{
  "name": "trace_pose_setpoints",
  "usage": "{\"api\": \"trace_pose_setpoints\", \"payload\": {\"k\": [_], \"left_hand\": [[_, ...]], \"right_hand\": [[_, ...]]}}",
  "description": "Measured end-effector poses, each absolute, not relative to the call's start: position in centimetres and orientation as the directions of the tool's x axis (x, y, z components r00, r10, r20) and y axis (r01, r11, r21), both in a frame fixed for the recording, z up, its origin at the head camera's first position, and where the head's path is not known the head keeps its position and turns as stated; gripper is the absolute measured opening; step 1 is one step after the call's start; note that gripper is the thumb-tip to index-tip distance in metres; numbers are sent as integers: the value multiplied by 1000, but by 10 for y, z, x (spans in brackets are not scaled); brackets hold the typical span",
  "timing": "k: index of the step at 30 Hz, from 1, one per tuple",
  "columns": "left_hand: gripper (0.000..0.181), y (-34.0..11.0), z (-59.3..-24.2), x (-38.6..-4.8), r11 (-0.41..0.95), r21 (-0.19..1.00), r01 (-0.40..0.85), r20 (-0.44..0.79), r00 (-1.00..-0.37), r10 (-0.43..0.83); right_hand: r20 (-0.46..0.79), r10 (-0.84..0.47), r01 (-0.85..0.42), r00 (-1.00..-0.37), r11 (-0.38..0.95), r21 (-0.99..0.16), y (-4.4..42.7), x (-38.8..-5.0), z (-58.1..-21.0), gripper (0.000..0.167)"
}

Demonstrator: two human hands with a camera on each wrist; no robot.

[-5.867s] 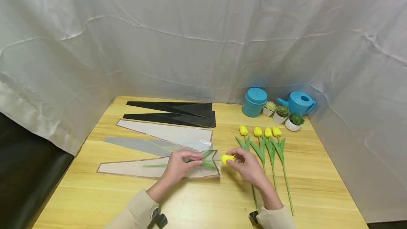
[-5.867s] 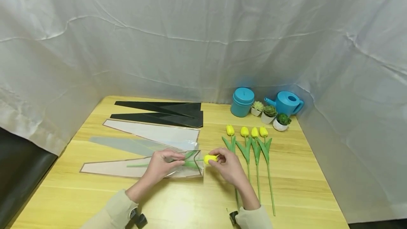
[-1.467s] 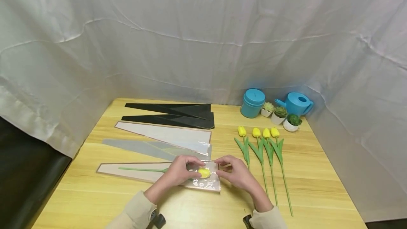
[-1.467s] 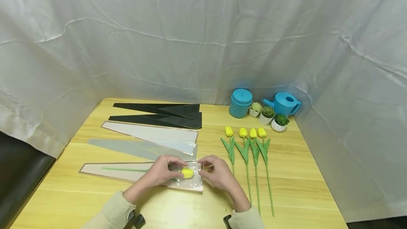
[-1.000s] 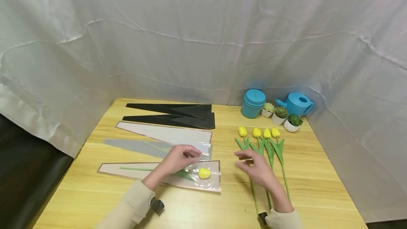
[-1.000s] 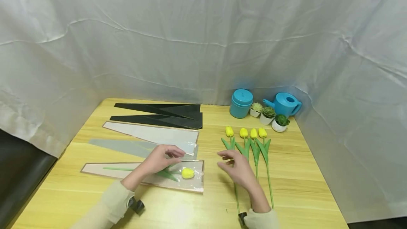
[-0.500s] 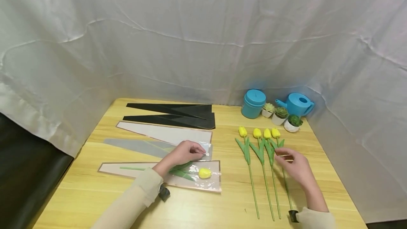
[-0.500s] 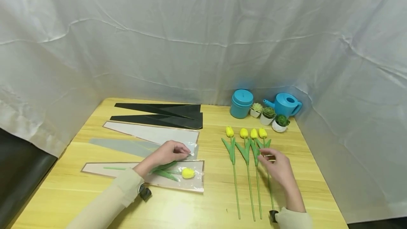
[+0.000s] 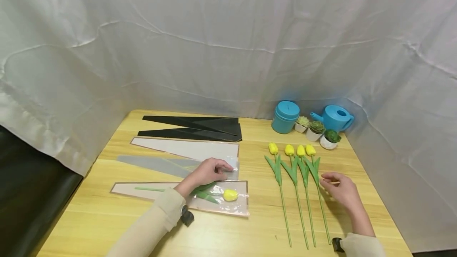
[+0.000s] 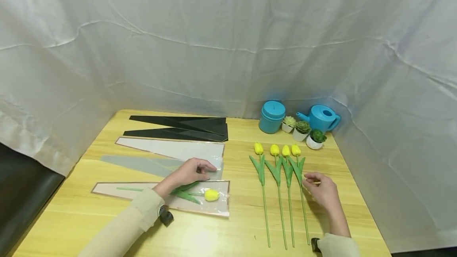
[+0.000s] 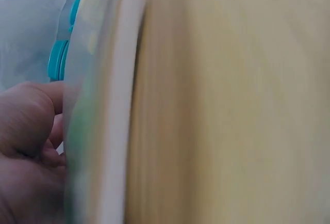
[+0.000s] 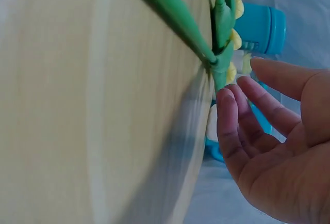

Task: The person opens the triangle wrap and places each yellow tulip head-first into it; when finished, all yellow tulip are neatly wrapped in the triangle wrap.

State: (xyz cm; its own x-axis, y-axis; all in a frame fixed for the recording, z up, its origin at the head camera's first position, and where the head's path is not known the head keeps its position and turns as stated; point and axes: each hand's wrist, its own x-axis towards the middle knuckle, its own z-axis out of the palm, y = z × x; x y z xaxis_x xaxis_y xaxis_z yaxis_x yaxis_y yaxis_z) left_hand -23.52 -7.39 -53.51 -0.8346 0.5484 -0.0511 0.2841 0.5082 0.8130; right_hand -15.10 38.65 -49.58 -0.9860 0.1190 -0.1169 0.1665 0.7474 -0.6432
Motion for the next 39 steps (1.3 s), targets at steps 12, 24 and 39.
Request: {"api": "trace_pose_setpoints", "payload": {"k": [12,24,39], "left_hand": [[35,-72,-541,-235,518,826,223,-67,-873,483],[29,-71,-545,-234,489,842,229,-44,-874,484],[20,-69,-549,-231,471,850,234,-14,-885,466]], "right_hand": [[-240,102,245,-965,672,-699,388,-158,-504,42],[-288,98,277,-952,672,-687,387,-161,-509,37],[-313,116,309,-943,656,-689,390,-163,-512,27]]}}
